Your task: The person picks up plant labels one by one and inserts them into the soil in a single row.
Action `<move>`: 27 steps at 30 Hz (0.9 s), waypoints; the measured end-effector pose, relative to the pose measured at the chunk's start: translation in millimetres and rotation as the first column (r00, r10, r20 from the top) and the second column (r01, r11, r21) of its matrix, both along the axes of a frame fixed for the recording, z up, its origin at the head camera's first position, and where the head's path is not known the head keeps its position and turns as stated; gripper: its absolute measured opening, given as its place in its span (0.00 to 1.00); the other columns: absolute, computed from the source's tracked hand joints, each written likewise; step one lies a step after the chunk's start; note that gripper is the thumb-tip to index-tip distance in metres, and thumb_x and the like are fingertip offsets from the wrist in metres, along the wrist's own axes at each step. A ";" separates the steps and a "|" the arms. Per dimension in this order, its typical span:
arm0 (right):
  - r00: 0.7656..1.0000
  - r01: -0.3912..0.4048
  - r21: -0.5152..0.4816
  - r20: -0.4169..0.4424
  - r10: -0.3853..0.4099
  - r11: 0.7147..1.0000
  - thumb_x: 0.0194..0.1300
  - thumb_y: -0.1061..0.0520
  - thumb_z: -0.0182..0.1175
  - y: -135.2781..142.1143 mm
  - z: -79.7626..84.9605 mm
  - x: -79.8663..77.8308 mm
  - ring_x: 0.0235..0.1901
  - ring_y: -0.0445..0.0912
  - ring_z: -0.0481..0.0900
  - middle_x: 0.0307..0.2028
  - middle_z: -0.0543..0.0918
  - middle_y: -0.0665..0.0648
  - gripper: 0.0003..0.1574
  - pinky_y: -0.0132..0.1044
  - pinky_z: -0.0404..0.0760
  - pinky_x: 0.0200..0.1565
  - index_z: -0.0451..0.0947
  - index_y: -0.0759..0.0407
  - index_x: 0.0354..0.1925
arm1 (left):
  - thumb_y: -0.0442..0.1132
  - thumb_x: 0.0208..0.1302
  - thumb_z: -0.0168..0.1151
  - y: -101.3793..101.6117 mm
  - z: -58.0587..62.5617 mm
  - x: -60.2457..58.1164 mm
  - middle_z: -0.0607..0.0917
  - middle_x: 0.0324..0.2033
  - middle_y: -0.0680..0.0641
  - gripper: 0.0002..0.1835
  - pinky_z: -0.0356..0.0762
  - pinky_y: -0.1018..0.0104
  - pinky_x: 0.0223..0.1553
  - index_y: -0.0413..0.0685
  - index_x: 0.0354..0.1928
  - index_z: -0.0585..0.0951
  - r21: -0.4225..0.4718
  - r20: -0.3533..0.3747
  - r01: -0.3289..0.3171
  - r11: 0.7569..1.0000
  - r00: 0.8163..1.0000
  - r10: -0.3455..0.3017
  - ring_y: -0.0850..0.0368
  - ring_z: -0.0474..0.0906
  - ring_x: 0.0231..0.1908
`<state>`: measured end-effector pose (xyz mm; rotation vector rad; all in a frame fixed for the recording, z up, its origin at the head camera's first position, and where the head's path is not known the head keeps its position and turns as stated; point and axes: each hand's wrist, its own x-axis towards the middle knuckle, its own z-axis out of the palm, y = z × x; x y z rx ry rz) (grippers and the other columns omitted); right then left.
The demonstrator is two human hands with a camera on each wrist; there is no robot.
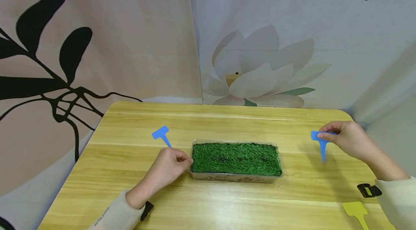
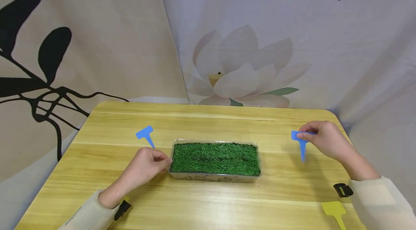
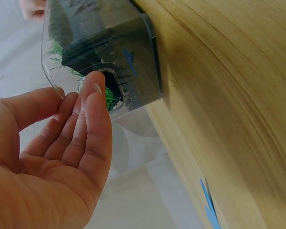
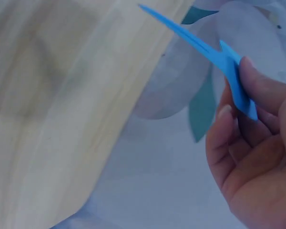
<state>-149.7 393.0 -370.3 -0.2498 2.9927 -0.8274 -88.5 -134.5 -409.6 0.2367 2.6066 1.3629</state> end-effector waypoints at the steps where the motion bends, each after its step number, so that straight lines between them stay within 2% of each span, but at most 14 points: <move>1: 1.000 -0.004 -0.002 -0.013 0.004 1.000 0.69 0.53 0.72 -2.9 2.8 1.3 0.31 0.33 0.78 0.34 0.89 0.51 0.11 0.32 0.77 0.31 0.89 0.61 0.41 | 0.33 0.67 0.69 0.0 0.1 0.1 0.82 0.16 0.51 0.09 0.60 0.72 0.19 0.49 0.29 0.92 0.001 0.002 -0.001 1.000 1.000 0.001 0.64 0.59 0.15; 6: 0.994 -0.011 -0.036 -0.109 0.007 0.999 0.70 0.57 0.71 -18.4 17.0 9.2 0.30 0.35 0.77 0.36 0.88 0.53 0.06 0.32 0.76 0.28 0.89 0.59 0.41 | 0.33 0.68 0.69 -0.4 0.8 0.9 0.75 0.11 0.56 0.10 0.55 0.72 0.17 0.50 0.28 0.92 0.009 0.015 -0.011 1.000 1.000 0.011 0.64 0.57 0.14; 10: 0.988 0.008 -0.088 -0.156 -0.022 0.996 0.70 0.57 0.71 -31.2 26.7 16.8 0.26 0.40 0.76 0.32 0.87 0.50 0.05 0.33 0.73 0.25 0.88 0.58 0.40 | 0.33 0.67 0.69 -0.2 1.0 1.0 0.74 0.11 0.57 0.10 0.55 0.72 0.17 0.50 0.28 0.92 0.010 0.008 -0.011 1.000 1.000 0.011 0.64 0.57 0.14; 15: 0.978 0.045 -0.151 -0.193 -0.074 0.987 0.69 0.57 0.72 -47.0 34.4 26.2 0.24 0.39 0.79 0.31 0.87 0.44 0.06 0.31 0.70 0.25 0.88 0.58 0.41 | 0.33 0.67 0.69 -0.3 0.5 0.6 0.74 0.11 0.57 0.10 0.55 0.72 0.17 0.51 0.27 0.92 0.009 0.001 -0.005 1.000 1.000 0.005 0.65 0.57 0.13; 21: 0.959 0.021 -0.227 -0.271 -0.084 0.974 0.67 0.61 0.72 -67.4 35.5 33.4 0.26 0.36 0.80 0.32 0.86 0.40 0.04 0.28 0.73 0.26 0.87 0.59 0.40 | 0.33 0.68 0.69 -0.5 0.6 0.3 0.72 0.10 0.58 0.11 0.54 0.72 0.17 0.51 0.26 0.91 0.014 0.001 -0.003 1.000 1.000 0.003 0.65 0.56 0.13; 27: 0.932 -0.027 -0.257 -0.356 -0.069 0.966 0.63 0.66 0.75 -84.7 25.6 38.3 0.27 0.32 0.80 0.30 0.86 0.40 0.07 0.25 0.72 0.27 0.87 0.56 0.37 | 0.34 0.68 0.69 -0.2 1.2 0.7 0.71 0.10 0.58 0.12 0.54 0.72 0.17 0.51 0.25 0.90 0.017 0.004 -0.004 1.000 1.000 0.004 0.65 0.56 0.13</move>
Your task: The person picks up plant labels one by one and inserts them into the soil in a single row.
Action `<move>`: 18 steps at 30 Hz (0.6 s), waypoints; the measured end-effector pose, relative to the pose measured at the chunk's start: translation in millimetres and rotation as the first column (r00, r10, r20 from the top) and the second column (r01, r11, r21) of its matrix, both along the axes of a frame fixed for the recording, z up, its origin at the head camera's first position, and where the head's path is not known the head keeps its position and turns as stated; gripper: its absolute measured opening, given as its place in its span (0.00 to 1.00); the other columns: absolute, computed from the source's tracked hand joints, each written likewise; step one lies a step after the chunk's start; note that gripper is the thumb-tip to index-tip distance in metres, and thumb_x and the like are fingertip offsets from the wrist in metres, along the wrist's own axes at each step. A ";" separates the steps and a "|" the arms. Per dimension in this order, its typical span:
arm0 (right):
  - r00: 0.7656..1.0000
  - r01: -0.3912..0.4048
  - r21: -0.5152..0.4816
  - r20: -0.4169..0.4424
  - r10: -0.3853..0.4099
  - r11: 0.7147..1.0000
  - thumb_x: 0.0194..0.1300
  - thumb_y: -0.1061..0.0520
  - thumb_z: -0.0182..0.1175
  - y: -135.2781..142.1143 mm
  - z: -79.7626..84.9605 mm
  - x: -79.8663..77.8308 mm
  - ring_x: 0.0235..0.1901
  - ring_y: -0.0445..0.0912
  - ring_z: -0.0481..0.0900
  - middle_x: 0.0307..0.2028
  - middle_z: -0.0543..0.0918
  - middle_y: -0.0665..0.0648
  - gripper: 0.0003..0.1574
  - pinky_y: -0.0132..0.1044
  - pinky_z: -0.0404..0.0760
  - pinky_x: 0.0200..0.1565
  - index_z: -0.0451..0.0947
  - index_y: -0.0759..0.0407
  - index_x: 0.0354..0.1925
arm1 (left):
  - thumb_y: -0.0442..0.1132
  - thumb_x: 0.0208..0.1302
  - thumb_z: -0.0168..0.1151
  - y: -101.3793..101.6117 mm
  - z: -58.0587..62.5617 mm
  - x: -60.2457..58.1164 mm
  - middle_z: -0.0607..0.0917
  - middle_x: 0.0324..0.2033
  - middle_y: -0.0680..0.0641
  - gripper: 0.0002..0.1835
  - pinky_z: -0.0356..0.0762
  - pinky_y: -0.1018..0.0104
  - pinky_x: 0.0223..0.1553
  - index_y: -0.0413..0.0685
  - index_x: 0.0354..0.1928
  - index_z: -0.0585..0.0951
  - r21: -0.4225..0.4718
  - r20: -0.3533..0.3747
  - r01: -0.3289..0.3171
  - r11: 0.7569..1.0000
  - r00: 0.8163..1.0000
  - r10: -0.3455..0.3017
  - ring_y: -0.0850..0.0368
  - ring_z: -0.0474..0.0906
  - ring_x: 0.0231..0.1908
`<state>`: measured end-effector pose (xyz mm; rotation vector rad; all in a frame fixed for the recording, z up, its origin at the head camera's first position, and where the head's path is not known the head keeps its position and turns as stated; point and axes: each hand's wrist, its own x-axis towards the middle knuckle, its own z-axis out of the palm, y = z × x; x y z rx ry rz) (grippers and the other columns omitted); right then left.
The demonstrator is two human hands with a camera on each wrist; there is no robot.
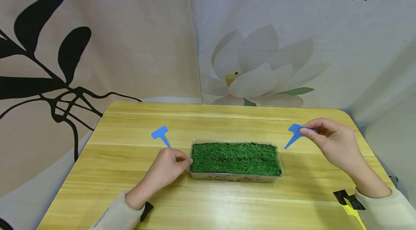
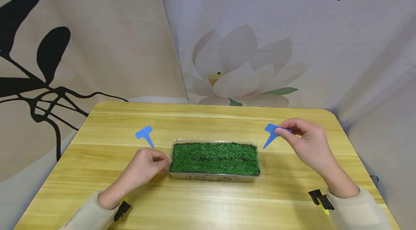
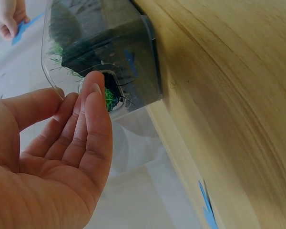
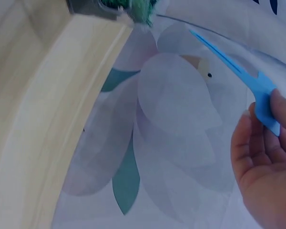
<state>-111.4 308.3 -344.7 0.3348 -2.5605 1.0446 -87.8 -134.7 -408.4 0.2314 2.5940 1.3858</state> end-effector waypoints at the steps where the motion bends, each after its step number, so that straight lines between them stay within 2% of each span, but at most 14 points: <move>1: 1.000 -0.003 -0.001 -0.014 0.003 1.000 0.61 0.67 0.75 -2.8 -2.4 0.5 0.28 0.31 0.80 0.30 0.86 0.40 0.08 0.24 0.73 0.28 0.87 0.55 0.36 | 0.33 0.68 0.69 0.0 0.0 0.1 0.72 0.11 0.58 0.12 0.54 0.72 0.17 0.51 0.25 0.90 -0.001 0.001 -0.002 1.000 1.000 0.002 0.65 0.56 0.13; 7: 0.999 -0.038 -0.032 -0.032 0.037 0.999 0.59 0.69 0.76 -18.5 -17.0 4.1 0.31 0.31 0.80 0.30 0.87 0.43 0.12 0.20 0.75 0.38 0.87 0.54 0.35 | 0.33 0.67 0.69 0.5 -1.2 0.0 0.76 0.13 0.57 0.11 0.55 0.72 0.17 0.50 0.27 0.91 -0.004 0.003 -0.010 1.000 1.000 0.010 0.65 0.58 0.14; 14: 0.996 -0.090 -0.066 0.022 0.092 0.994 0.63 0.69 0.73 -30.3 -35.7 7.2 0.31 0.35 0.81 0.30 0.87 0.47 0.11 0.25 0.77 0.35 0.87 0.53 0.36 | 0.34 0.68 0.68 -0.1 -2.4 -0.4 0.82 0.16 0.49 0.10 0.56 0.72 0.17 0.50 0.27 0.91 0.005 0.011 -0.009 1.000 1.000 0.009 0.64 0.59 0.14; 18: 0.993 -0.110 -0.067 0.036 0.112 0.992 0.64 0.69 0.72 -32.9 -45.8 7.3 0.32 0.36 0.81 0.31 0.87 0.46 0.12 0.26 0.77 0.35 0.86 0.52 0.36 | 0.34 0.68 0.68 -0.2 -2.8 -0.4 0.83 0.17 0.49 0.10 0.56 0.72 0.17 0.49 0.28 0.91 0.008 0.012 -0.014 1.000 1.000 0.014 0.64 0.60 0.14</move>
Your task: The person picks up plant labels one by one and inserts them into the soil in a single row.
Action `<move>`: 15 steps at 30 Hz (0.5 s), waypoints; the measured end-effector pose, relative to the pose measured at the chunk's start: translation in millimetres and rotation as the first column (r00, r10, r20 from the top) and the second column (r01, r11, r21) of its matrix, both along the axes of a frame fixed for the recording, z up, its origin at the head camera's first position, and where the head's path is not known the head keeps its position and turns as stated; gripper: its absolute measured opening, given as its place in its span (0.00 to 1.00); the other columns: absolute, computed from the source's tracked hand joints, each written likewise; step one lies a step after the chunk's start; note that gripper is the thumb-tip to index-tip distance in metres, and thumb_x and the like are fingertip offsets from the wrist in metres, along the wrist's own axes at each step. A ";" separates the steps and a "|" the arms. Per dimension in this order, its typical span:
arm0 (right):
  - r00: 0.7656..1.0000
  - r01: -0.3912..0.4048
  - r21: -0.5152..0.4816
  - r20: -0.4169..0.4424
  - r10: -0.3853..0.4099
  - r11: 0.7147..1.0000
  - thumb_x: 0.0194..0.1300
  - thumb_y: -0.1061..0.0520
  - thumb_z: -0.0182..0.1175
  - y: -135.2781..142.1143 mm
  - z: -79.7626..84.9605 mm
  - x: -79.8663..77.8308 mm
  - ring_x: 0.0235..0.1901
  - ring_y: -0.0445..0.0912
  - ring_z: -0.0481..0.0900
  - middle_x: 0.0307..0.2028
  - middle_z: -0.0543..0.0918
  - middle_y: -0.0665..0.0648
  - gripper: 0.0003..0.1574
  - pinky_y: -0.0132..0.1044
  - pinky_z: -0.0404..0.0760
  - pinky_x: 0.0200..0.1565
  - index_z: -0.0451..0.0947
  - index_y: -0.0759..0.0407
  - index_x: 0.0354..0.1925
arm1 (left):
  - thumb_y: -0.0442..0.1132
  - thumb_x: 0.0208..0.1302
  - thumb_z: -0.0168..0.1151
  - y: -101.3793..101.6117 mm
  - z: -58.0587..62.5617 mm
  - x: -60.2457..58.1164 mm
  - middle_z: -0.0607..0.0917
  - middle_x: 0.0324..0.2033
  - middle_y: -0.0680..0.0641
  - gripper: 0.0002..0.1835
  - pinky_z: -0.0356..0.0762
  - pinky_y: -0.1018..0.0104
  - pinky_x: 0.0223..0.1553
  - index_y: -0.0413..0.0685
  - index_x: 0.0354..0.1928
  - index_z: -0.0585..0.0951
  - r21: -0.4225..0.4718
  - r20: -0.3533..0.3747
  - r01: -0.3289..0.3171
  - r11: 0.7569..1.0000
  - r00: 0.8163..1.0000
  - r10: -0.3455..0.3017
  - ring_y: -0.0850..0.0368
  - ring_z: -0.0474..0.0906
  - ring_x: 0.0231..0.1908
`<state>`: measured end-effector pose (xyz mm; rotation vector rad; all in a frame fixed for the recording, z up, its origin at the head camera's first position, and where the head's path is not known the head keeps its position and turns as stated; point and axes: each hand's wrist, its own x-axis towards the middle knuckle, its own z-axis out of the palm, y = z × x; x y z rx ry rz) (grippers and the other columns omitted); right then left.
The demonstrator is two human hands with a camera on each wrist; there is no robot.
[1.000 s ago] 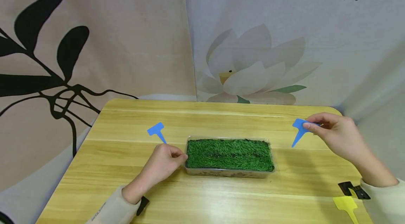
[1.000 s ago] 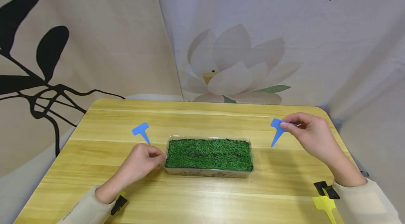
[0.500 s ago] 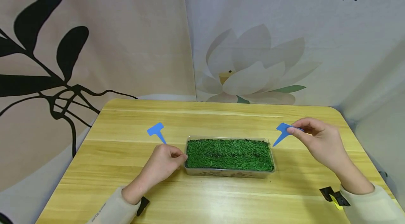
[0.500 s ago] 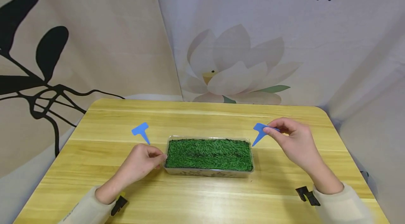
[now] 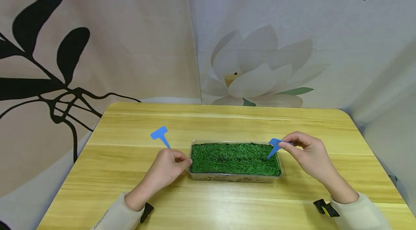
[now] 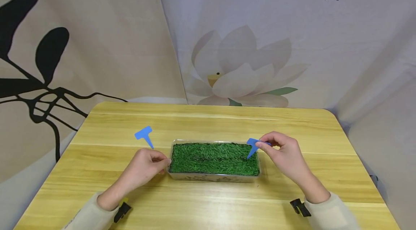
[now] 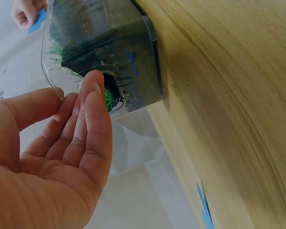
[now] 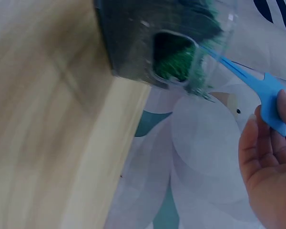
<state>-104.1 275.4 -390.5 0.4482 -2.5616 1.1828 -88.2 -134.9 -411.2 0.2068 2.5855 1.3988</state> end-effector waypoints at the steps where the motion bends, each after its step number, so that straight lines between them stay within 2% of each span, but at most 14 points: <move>1: 1.000 -0.004 -0.002 0.003 0.004 1.000 0.64 0.69 0.72 -0.2 -2.2 0.0 0.32 0.37 0.81 0.31 0.87 0.46 0.12 0.26 0.77 0.36 0.86 0.52 0.36 | 0.34 0.68 0.68 0.0 0.0 0.1 0.84 0.17 0.49 0.10 0.56 0.72 0.17 0.49 0.28 0.91 0.001 0.001 -0.001 1.000 1.000 0.001 0.64 0.60 0.14; 7: 1.000 -0.030 0.004 0.006 0.030 1.000 0.62 0.69 0.73 -0.2 -12.3 0.0 0.31 0.38 0.80 0.30 0.87 0.48 0.14 0.26 0.77 0.37 0.87 0.50 0.35 | 0.33 0.68 0.68 -0.1 0.4 0.3 0.86 0.20 0.48 0.09 0.57 0.72 0.17 0.48 0.29 0.92 0.012 0.006 -0.003 1.000 1.000 0.003 0.64 0.60 0.14; 15: 0.986 -0.086 0.033 -0.142 0.090 0.996 0.55 0.73 0.75 -0.7 -18.7 -3.1 0.33 0.35 0.80 0.33 0.87 0.45 0.17 0.23 0.75 0.39 0.87 0.52 0.33 | 0.33 0.68 0.68 -0.7 0.1 0.4 0.85 0.19 0.47 0.10 0.57 0.72 0.17 0.49 0.29 0.91 0.013 0.008 0.001 1.000 1.000 -0.001 0.64 0.60 0.14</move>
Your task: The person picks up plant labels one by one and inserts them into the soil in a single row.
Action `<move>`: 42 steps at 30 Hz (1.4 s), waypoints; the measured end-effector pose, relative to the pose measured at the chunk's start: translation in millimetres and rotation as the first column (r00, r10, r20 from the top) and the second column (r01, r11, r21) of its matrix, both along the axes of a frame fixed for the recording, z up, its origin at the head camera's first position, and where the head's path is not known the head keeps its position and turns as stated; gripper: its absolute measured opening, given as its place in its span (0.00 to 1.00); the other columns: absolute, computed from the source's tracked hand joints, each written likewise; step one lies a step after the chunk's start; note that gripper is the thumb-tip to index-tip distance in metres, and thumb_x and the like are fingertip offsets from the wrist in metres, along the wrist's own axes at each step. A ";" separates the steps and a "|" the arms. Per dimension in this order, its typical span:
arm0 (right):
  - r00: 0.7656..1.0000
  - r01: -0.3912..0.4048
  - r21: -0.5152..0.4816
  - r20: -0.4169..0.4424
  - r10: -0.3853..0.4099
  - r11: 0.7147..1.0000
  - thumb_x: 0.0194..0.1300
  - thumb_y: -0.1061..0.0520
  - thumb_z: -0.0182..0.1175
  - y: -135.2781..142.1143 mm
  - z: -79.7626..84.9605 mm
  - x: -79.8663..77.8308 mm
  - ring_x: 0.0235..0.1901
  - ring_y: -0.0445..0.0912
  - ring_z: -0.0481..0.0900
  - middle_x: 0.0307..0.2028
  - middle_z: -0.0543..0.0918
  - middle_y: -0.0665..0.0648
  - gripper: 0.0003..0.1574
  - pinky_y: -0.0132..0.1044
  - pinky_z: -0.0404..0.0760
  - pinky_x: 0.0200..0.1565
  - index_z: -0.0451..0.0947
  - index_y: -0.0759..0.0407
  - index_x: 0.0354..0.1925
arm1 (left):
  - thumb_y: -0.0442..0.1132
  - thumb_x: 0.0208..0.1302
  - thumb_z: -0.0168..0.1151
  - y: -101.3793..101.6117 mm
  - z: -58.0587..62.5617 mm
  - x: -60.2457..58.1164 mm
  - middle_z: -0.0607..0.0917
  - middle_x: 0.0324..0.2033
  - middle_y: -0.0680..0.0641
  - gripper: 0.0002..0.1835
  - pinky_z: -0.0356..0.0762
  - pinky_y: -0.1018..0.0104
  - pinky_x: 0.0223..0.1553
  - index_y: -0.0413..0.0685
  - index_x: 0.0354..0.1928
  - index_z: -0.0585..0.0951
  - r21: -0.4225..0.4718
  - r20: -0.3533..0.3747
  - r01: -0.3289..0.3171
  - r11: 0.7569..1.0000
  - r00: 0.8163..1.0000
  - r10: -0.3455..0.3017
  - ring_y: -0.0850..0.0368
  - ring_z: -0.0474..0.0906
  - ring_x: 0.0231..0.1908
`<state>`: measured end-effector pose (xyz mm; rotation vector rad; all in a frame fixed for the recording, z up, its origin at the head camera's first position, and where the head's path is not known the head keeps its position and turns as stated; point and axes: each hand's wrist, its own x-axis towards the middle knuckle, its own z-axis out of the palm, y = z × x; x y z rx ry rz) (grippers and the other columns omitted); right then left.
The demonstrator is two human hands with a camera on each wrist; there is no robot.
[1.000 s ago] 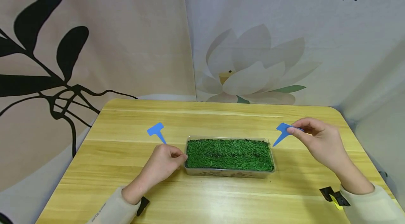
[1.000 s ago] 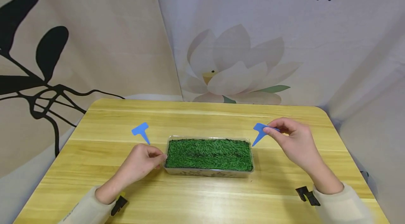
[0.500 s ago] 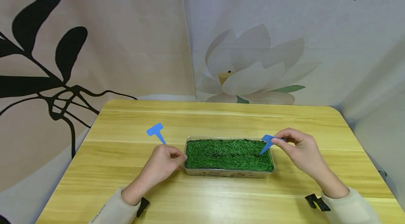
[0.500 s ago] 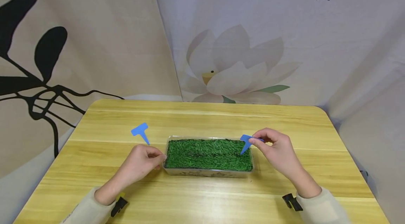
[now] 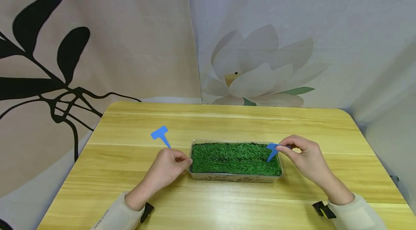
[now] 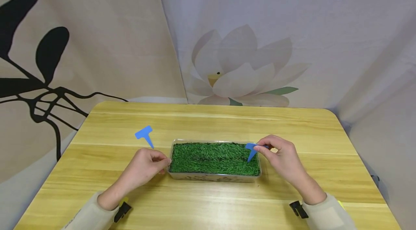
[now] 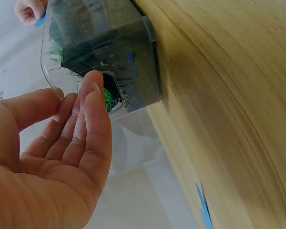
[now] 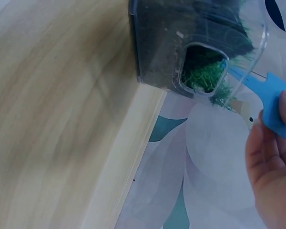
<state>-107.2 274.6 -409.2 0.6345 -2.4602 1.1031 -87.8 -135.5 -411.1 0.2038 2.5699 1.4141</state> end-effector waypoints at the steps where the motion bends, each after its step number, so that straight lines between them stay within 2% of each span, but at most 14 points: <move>1: 1.000 -0.012 -0.001 -0.014 0.012 1.000 0.55 0.73 0.75 -0.3 -0.4 -0.3 0.33 0.35 0.80 0.33 0.87 0.45 0.16 0.22 0.75 0.39 0.87 0.52 0.33 | 0.33 0.68 0.68 -0.1 0.0 0.0 0.85 0.19 0.47 0.10 0.57 0.72 0.17 0.49 0.29 0.91 -0.001 -0.001 0.000 1.000 1.000 0.000 0.64 0.60 0.14; 9: 0.993 -0.061 -0.005 -0.098 0.061 0.998 0.47 0.79 0.76 -5.6 -5.1 -0.3 0.32 0.36 0.78 0.33 0.87 0.46 0.27 0.23 0.74 0.37 0.86 0.49 0.34 | 0.34 0.68 0.68 0.0 -0.4 0.1 0.87 0.22 0.48 0.09 0.58 0.72 0.17 0.49 0.30 0.92 0.007 0.001 -0.006 1.000 1.000 0.006 0.64 0.61 0.14; 11: 0.992 -0.071 -0.005 -0.105 0.070 0.997 0.46 0.78 0.76 -6.8 -6.5 0.0 0.31 0.35 0.78 0.33 0.87 0.46 0.26 0.23 0.74 0.37 0.86 0.49 0.34 | 0.33 0.68 0.68 0.0 -0.6 0.3 0.88 0.23 0.48 0.09 0.58 0.72 0.17 0.48 0.30 0.92 0.009 0.002 -0.008 1.000 1.000 0.008 0.64 0.62 0.15; 13: 0.991 -0.080 0.003 -0.105 0.080 0.997 0.53 0.73 0.76 -7.4 -8.0 0.1 0.31 0.35 0.78 0.33 0.87 0.46 0.20 0.23 0.74 0.36 0.86 0.50 0.34 | 0.33 0.68 0.68 0.1 -0.8 0.4 0.88 0.23 0.48 0.09 0.58 0.72 0.17 0.48 0.30 0.92 0.009 0.004 -0.009 1.000 1.000 0.009 0.64 0.62 0.15; 16: 0.991 -0.089 0.033 -0.101 0.092 0.995 0.65 0.58 0.72 -7.7 -10.8 -0.4 0.31 0.35 0.78 0.34 0.86 0.45 0.04 0.23 0.74 0.36 0.86 0.51 0.34 | 0.34 0.69 0.68 0.1 -1.3 0.3 0.87 0.22 0.48 0.09 0.58 0.72 0.17 0.49 0.30 0.92 0.006 0.006 -0.009 1.000 1.000 0.009 0.64 0.61 0.15; 18: 0.989 -0.099 0.054 -0.102 0.104 0.994 0.69 0.52 0.69 -7.8 -13.1 -0.8 0.31 0.35 0.79 0.34 0.86 0.44 0.06 0.22 0.74 0.35 0.86 0.51 0.34 | 0.34 0.69 0.68 0.1 -1.5 0.3 0.87 0.21 0.48 0.09 0.58 0.72 0.17 0.48 0.30 0.92 0.004 0.008 -0.010 1.000 1.000 0.010 0.64 0.61 0.15; 19: 0.988 -0.107 0.063 -0.104 0.113 0.992 0.69 0.52 0.69 -8.1 -14.1 -1.1 0.31 0.35 0.80 0.34 0.86 0.43 0.06 0.22 0.75 0.36 0.86 0.51 0.34 | 0.34 0.69 0.68 0.0 -1.6 0.3 0.87 0.21 0.48 0.09 0.58 0.72 0.17 0.48 0.30 0.92 0.003 0.010 -0.010 1.000 1.000 0.010 0.64 0.61 0.14; 21: 0.985 -0.123 0.073 -0.114 0.131 0.990 0.65 0.59 0.73 -8.9 -16.2 -1.4 0.31 0.36 0.81 0.34 0.86 0.44 0.04 0.22 0.76 0.37 0.86 0.52 0.34 | 0.34 0.69 0.68 0.0 -1.8 0.4 0.87 0.22 0.49 0.09 0.58 0.72 0.17 0.48 0.30 0.92 0.003 0.009 -0.011 1.000 1.000 0.011 0.63 0.62 0.14; 25: 0.977 -0.140 0.078 -0.148 0.150 0.987 0.47 0.75 0.78 -10.4 -18.6 -2.4 0.31 0.38 0.83 0.33 0.87 0.45 0.22 0.21 0.79 0.39 0.86 0.53 0.34 | 0.34 0.69 0.68 0.0 -1.6 0.4 0.89 0.23 0.49 0.09 0.59 0.72 0.17 0.49 0.30 0.92 0.006 0.009 -0.010 1.000 1.000 0.010 0.63 0.64 0.15; 28: 0.974 -0.147 0.078 -0.161 0.158 0.986 0.40 0.78 0.78 -10.0 -19.5 -3.6 0.32 0.39 0.85 0.33 0.87 0.46 0.26 0.21 0.80 0.41 0.87 0.53 0.34 | 0.35 0.69 0.68 0.0 -1.1 0.6 0.88 0.23 0.49 0.09 0.58 0.72 0.17 0.49 0.30 0.92 0.006 0.009 -0.009 1.000 1.000 0.009 0.64 0.63 0.15; 30: 0.973 -0.160 0.077 -0.158 0.170 0.984 0.40 0.78 0.78 -8.8 -19.9 -4.2 0.33 0.39 0.86 0.33 0.88 0.47 0.26 0.21 0.80 0.43 0.87 0.53 0.34 | 0.35 0.69 0.68 -0.1 -0.8 0.9 0.88 0.22 0.49 0.10 0.58 0.72 0.17 0.50 0.29 0.92 0.006 0.010 -0.009 1.000 1.000 0.009 0.64 0.62 0.14; 37: 0.971 -0.200 0.078 -0.118 0.208 0.977 0.51 0.70 0.79 -3.6 -19.8 -4.8 0.35 0.39 0.87 0.33 0.89 0.48 0.18 0.23 0.81 0.44 0.88 0.51 0.34 | 0.34 0.69 0.68 -0.1 -0.5 1.2 0.88 0.22 0.49 0.10 0.59 0.72 0.17 0.50 0.28 0.91 0.009 0.009 -0.013 1.000 1.000 0.013 0.64 0.63 0.15; 42: 0.969 -0.204 0.070 -0.126 0.211 0.977 0.47 0.73 0.79 -5.1 -18.1 -3.9 0.34 0.39 0.86 0.33 0.89 0.48 0.21 0.22 0.81 0.45 0.88 0.51 0.35 | 0.34 0.69 0.67 0.7 -1.0 1.2 0.88 0.22 0.49 0.10 0.59 0.72 0.17 0.49 0.29 0.91 0.012 0.008 -0.016 1.000 1.000 0.015 0.64 0.65 0.15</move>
